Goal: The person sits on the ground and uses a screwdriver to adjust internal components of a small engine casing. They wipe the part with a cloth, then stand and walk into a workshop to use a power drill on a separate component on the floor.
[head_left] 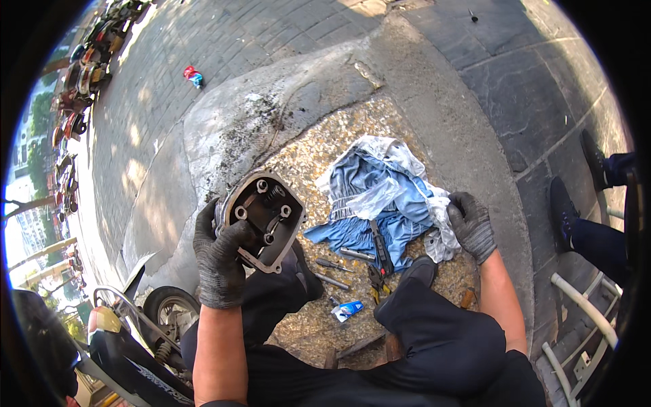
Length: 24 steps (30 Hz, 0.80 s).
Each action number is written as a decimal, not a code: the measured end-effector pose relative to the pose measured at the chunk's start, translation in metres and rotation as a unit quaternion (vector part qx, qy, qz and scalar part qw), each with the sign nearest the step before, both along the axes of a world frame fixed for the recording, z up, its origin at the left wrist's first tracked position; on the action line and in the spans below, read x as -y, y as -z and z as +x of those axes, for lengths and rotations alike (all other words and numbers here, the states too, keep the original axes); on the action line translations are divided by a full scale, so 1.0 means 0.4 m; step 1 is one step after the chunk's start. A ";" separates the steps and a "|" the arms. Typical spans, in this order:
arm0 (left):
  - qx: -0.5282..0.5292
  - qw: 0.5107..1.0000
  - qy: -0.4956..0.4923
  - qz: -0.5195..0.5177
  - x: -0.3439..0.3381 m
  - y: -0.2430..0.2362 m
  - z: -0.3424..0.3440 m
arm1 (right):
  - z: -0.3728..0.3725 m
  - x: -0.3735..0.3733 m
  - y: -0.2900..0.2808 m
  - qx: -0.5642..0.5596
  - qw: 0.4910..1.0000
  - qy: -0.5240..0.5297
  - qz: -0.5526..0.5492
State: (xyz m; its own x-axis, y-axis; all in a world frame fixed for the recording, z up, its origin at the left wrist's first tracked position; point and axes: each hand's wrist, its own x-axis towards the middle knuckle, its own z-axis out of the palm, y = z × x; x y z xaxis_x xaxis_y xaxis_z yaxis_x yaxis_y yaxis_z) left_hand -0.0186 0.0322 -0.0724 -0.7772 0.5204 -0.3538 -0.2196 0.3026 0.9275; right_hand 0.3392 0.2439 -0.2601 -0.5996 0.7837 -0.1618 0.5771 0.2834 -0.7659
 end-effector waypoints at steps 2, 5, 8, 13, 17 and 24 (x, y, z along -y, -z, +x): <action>-0.006 1.000 0.014 0.017 0.038 -0.082 -0.011 | -0.022 -0.022 -0.079 0.000 0.996 -0.056 -0.070; 0.002 0.998 0.031 0.049 0.089 -0.182 -0.034 | -0.074 -0.058 -0.189 0.036 0.991 -0.127 -0.022; 0.041 0.996 0.023 0.074 0.118 -0.230 -0.062 | -0.143 -0.089 -0.270 0.048 0.978 -0.201 -0.013; 0.155 0.980 0.003 0.128 0.101 -0.177 -0.107 | -0.325 -0.148 -0.304 0.133 0.940 -0.314 0.027; 0.273 0.951 -0.011 0.147 0.066 -0.118 -0.168 | -0.507 -0.163 -0.299 0.133 0.936 -0.326 -0.022; 0.176 0.983 0.043 0.037 -0.022 0.016 -0.293 | -0.721 -0.123 -0.378 0.017 0.934 -0.356 -0.022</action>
State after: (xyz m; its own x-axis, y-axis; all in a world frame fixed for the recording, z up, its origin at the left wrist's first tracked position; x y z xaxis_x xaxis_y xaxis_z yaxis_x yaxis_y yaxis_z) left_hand -0.1357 0.0409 -0.0789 -0.5649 0.6139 -0.5514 -0.5072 0.2687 0.8189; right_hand 0.0509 0.2932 -0.1090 -0.9602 0.1807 -0.2129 0.2787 0.5726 -0.7710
